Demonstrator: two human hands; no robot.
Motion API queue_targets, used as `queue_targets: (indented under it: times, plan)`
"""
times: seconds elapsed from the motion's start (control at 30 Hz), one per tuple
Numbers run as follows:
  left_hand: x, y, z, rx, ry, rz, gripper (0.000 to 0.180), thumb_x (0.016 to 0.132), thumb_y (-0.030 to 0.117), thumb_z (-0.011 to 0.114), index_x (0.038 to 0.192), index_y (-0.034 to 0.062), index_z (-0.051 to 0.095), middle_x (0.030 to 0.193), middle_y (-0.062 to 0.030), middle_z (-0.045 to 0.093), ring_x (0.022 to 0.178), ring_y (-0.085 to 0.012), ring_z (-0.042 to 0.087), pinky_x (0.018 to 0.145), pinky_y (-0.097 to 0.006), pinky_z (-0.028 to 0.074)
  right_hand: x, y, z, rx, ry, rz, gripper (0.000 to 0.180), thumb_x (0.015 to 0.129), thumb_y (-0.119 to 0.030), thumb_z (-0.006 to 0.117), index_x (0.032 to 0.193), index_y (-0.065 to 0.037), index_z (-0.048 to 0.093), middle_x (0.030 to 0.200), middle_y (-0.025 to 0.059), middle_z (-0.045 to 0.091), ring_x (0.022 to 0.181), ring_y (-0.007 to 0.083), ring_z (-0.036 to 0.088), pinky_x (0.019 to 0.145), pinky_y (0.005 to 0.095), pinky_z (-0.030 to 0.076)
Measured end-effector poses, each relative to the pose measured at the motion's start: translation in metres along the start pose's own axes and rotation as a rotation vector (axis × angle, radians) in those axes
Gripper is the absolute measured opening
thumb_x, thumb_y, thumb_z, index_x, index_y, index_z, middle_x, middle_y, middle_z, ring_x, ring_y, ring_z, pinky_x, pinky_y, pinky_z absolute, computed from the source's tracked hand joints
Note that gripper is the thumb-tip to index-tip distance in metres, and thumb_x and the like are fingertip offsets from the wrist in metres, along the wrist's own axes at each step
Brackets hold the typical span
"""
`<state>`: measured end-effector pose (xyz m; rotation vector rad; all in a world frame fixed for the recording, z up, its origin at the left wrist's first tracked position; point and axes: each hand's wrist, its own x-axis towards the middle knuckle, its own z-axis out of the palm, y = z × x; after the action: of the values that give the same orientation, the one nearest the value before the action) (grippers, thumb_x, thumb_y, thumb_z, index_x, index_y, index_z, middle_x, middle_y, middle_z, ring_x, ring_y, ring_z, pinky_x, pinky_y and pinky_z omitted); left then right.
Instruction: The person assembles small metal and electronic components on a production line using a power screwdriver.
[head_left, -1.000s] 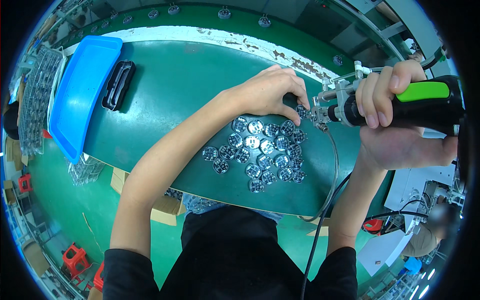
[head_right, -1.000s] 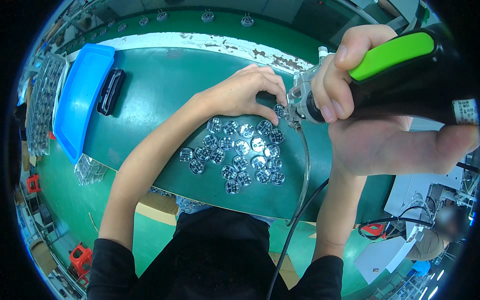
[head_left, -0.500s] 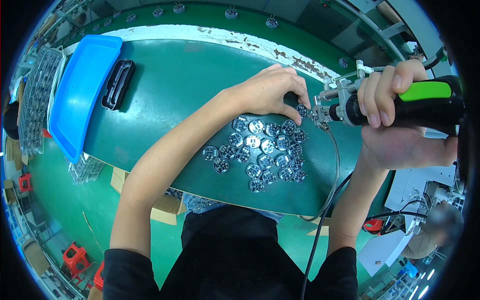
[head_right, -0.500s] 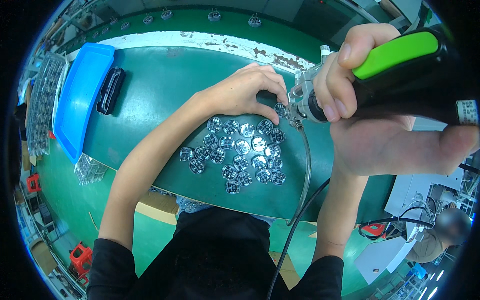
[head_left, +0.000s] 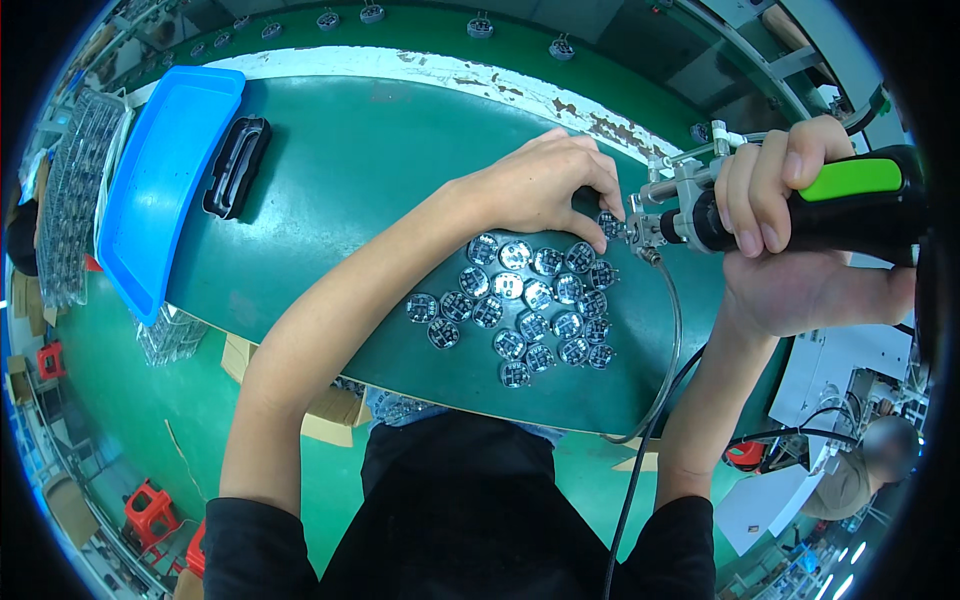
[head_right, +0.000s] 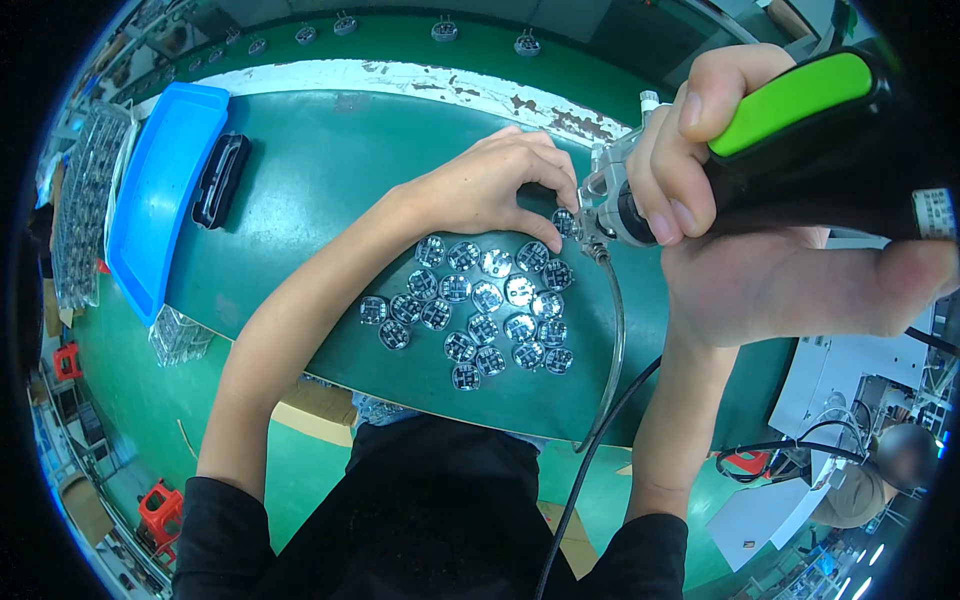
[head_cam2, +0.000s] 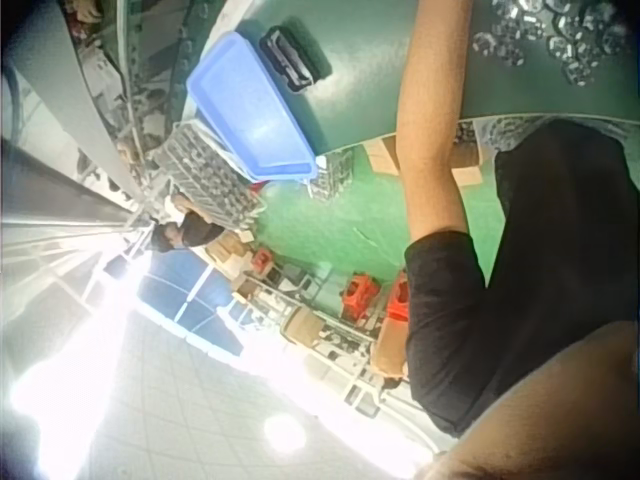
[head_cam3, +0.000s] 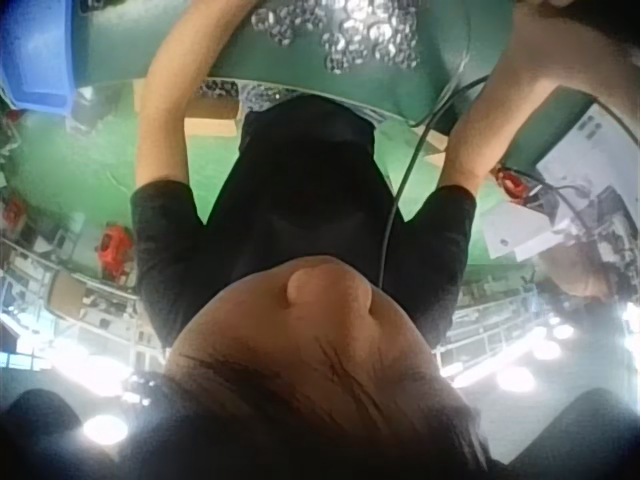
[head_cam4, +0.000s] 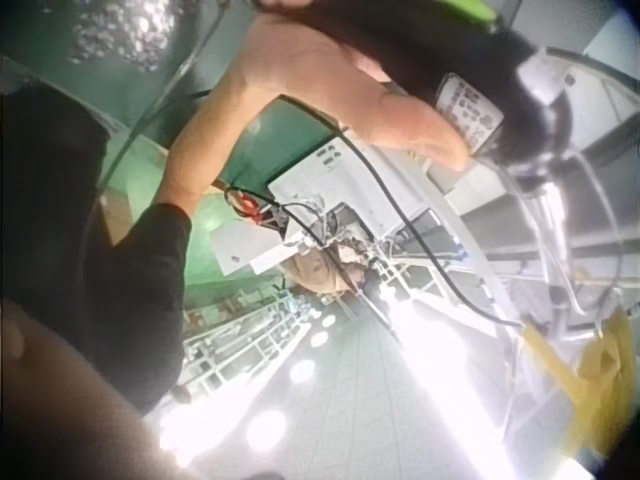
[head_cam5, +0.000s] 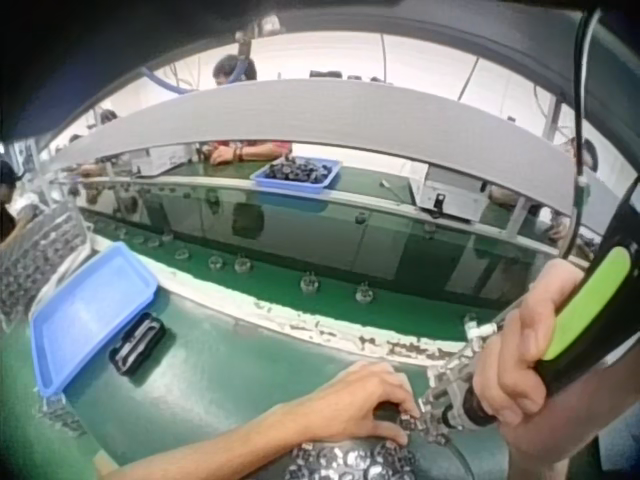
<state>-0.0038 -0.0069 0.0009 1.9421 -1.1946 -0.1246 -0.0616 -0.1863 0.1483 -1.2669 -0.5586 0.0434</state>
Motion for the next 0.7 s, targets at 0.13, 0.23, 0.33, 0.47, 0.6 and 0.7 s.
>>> queue_targets:
  times: [0.13, 0.23, 0.33, 0.47, 0.6, 0.7]
  plan:
    - [0.000, 0.000, 0.000, 0.000, 0.015, 0.004, 0.035, 0.072, 0.032, 0.087, 0.095, 0.0099, 0.074, 0.104, 0.0009, 0.068, 0.106, -0.0220, 0.058, 0.093, -0.038, 0.040, -0.001, 0.003, -0.003, 0.005, 0.009, 0.010, 0.091, 0.075, -0.093, 0.045, 0.099, -0.006, 0.052, 0.060, -0.0035, 0.045, 0.049, 0.0068, 0.044, 0.051, 0.0237, 0.036]
    - [0.001, 0.001, 0.000, 0.009, 0.009, -0.005, 0.035, 0.071, 0.031, 0.088, 0.095, 0.0092, 0.074, 0.103, 0.0005, 0.067, 0.106, -0.0225, 0.057, 0.093, -0.038, 0.040, 0.001, 0.005, -0.003, 0.004, 0.018, 0.012, 0.091, 0.075, -0.093, 0.044, 0.099, -0.006, 0.052, 0.060, -0.0035, 0.045, 0.049, 0.0067, 0.044, 0.051, 0.0237, 0.035]
    - [0.001, 0.001, 0.000, 0.018, 0.012, -0.002, 0.035, 0.071, 0.031, 0.087, 0.096, 0.0091, 0.074, 0.102, 0.0004, 0.067, 0.104, -0.0229, 0.057, 0.093, -0.038, 0.040, 0.002, 0.003, 0.000, -0.003, 0.021, 0.005, 0.091, 0.075, -0.093, 0.044, 0.099, -0.006, 0.052, 0.060, -0.0035, 0.045, 0.049, 0.0067, 0.044, 0.051, 0.0237, 0.035]
    - [-0.008, 0.008, -0.003, 0.006, -0.009, -0.011, 0.034, 0.076, 0.028, 0.085, 0.103, 0.0102, 0.074, 0.105, -0.0011, 0.067, 0.109, -0.0236, 0.056, 0.097, -0.038, 0.040, -0.003, -0.017, -0.010, 0.011, -0.095, -0.136, 0.078, 0.077, -0.079, 0.069, 0.104, -0.008, 0.051, 0.061, -0.0075, 0.046, 0.048, 0.0056, 0.044, 0.052, 0.0234, 0.037]
    - [-0.032, 0.021, -0.016, 0.022, -0.067, -0.066, 0.032, 0.087, 0.024, 0.076, 0.116, 0.0113, 0.071, 0.110, -0.0029, 0.066, 0.115, -0.0242, 0.054, 0.103, -0.040, 0.039, -0.016, -0.039, -0.021, -0.021, -0.101, -0.127, 0.077, 0.078, -0.078, 0.068, 0.104, -0.008, 0.050, 0.062, -0.0068, 0.047, 0.048, 0.0058, 0.046, 0.053, 0.0217, 0.039]
    - [-0.045, 0.024, -0.037, 0.026, -0.031, -0.117, 0.031, 0.092, 0.023, 0.071, 0.120, 0.0098, 0.070, 0.105, -0.0057, 0.068, 0.109, -0.0268, 0.058, 0.098, -0.041, 0.045, -0.016, -0.047, -0.019, -0.062, -0.045, -0.044, 0.081, 0.078, -0.084, 0.058, 0.103, -0.008, 0.049, 0.062, -0.0044, 0.046, 0.050, 0.0072, 0.047, 0.054, 0.0226, 0.039]
